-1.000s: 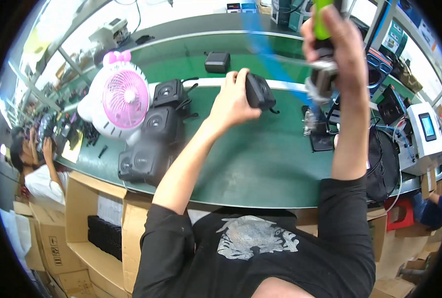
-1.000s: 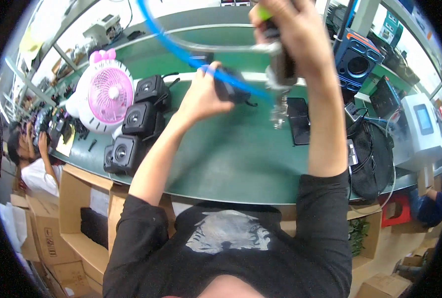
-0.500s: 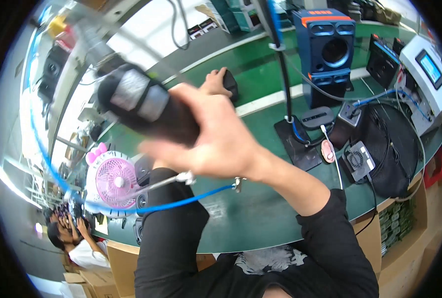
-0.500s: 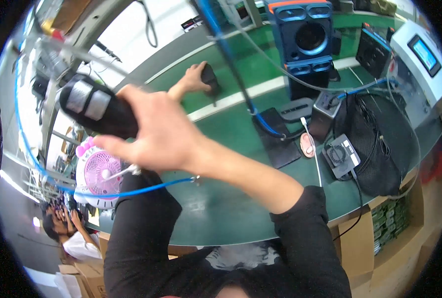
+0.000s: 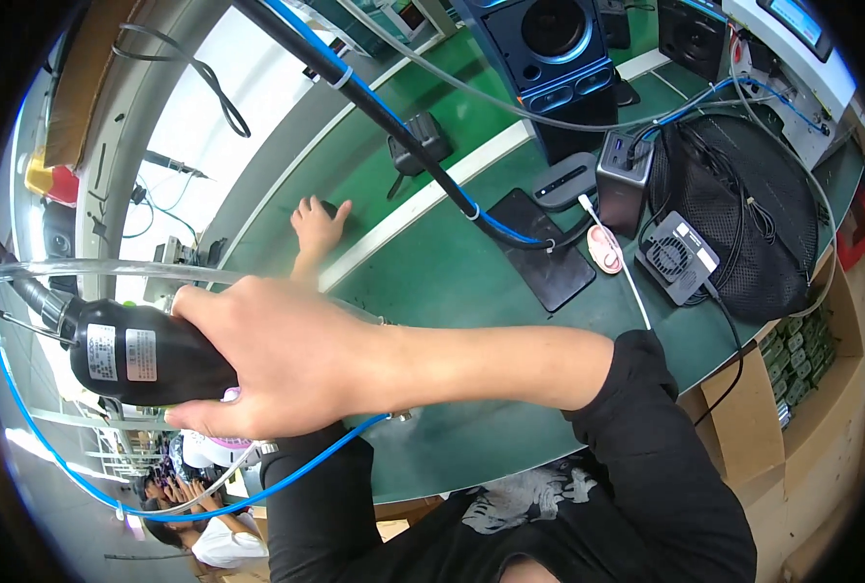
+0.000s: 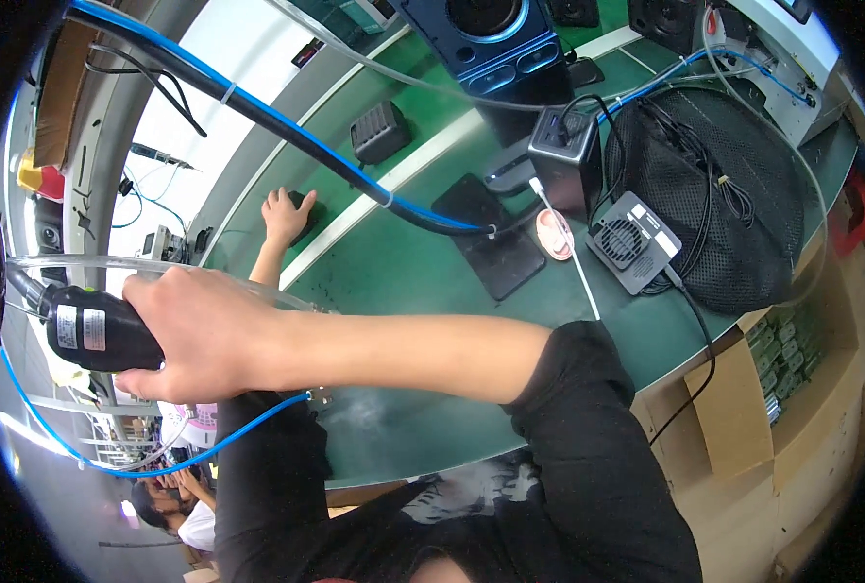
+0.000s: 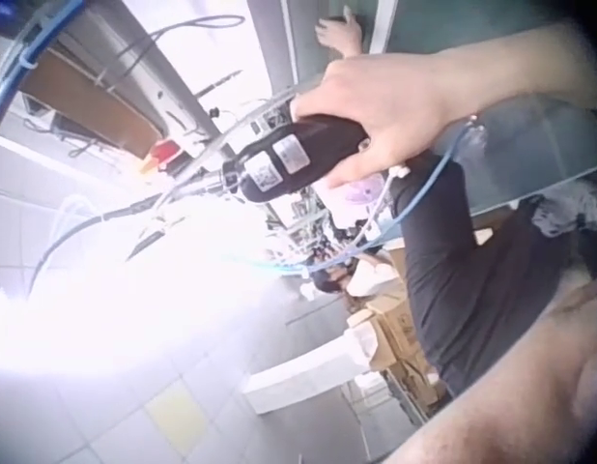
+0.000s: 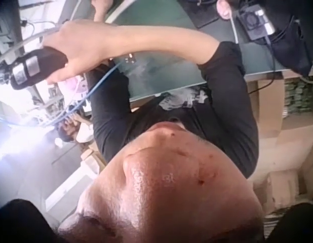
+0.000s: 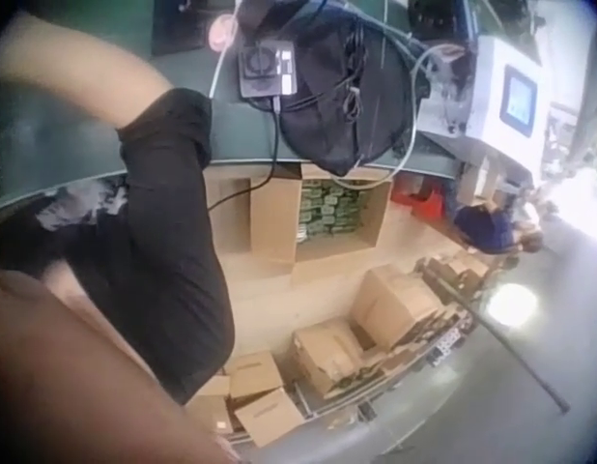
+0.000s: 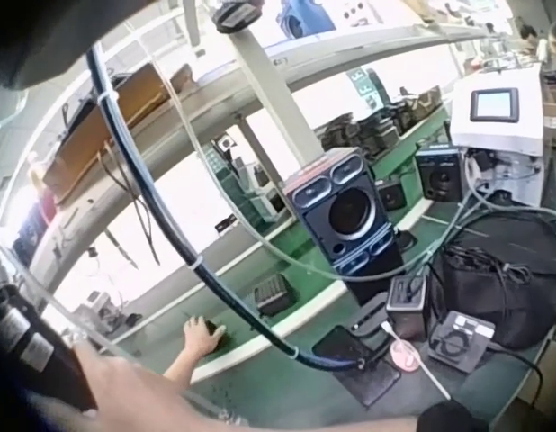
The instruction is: Using an electric screwdriver to assemble small speakers on a conveyor belt.
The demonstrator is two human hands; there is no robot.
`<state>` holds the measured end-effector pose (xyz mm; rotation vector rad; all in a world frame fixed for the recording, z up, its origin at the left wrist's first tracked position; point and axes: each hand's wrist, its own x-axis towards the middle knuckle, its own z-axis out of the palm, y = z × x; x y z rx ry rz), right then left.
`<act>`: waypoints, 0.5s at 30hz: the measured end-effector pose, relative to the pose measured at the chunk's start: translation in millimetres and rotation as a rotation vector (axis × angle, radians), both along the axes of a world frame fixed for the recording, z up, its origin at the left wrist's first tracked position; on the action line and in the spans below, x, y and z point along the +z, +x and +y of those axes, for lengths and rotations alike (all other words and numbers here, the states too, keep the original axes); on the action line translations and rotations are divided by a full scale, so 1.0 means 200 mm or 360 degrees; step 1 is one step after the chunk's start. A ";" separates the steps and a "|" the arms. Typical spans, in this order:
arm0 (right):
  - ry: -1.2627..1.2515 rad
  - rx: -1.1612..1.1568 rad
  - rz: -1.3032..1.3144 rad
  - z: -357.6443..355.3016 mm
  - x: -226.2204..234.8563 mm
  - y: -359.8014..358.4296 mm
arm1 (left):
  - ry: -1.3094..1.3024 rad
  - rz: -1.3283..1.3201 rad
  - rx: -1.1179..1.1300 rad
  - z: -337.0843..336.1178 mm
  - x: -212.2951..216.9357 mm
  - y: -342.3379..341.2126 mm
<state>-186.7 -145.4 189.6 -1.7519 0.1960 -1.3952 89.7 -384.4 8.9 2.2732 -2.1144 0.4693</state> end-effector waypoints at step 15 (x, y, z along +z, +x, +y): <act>-0.0035 0.0000 -0.0123 0.01 -0.01 -0.04 | 0.0424 0.0845 -0.0963 -0.40 0.00 -0.73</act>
